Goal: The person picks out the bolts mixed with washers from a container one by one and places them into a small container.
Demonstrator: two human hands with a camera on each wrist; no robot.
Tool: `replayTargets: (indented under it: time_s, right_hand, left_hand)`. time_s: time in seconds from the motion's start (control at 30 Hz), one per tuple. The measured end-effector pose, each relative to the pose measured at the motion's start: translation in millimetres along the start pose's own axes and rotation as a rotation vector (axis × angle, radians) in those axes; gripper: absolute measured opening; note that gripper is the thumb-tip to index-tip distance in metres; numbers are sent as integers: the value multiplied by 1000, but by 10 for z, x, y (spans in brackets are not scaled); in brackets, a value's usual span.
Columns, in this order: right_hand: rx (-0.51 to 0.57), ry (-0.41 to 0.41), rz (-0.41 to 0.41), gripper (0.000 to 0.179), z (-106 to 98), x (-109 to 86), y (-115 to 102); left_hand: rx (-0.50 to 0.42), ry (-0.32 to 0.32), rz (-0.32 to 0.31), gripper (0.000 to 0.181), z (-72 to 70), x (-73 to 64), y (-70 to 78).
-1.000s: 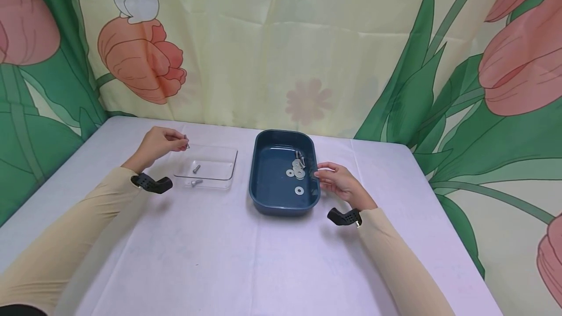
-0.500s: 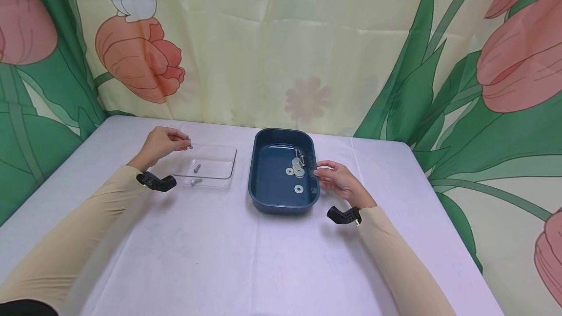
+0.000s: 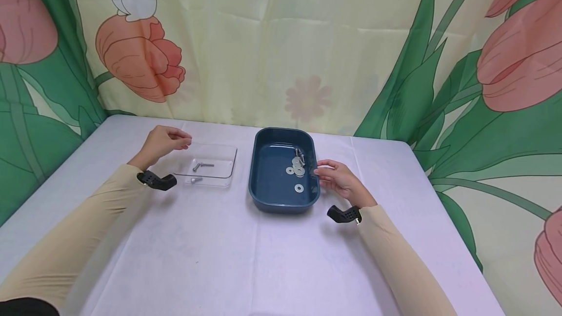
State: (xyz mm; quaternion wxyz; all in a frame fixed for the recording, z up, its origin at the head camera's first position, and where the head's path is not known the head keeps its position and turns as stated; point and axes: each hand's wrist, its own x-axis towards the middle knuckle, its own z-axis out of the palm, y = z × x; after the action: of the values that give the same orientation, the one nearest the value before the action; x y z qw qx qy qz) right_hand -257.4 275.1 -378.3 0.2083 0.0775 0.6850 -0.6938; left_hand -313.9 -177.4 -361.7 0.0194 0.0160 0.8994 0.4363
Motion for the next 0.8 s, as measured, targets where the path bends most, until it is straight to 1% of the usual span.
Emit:
replayTargets:
  time_s: [0.17, 0.3, 0.43, 0.53, 0.8]
  right_hand:
    - [-14, -1, 1, 32, -4, 0, -1]
    - [1, -9, -3, 26, -12, 6, 7]
    - [19, -8, 0, 22, -13, 13, 18]
    - [24, -6, 5, 22, -16, 15, 22]
    - [13, 3, 7, 22, -29, 22, 22]
  left_hand:
    - [2, -32, -7, 32, -19, 4, 31]
    - [8, -66, -1, 34, -23, 12, 48]
    - [-10, -96, 15, 36, 7, 12, 79]
    - [-27, -113, 24, 36, 39, -3, 124]
    - [-85, -170, 18, 36, 138, -43, 298]
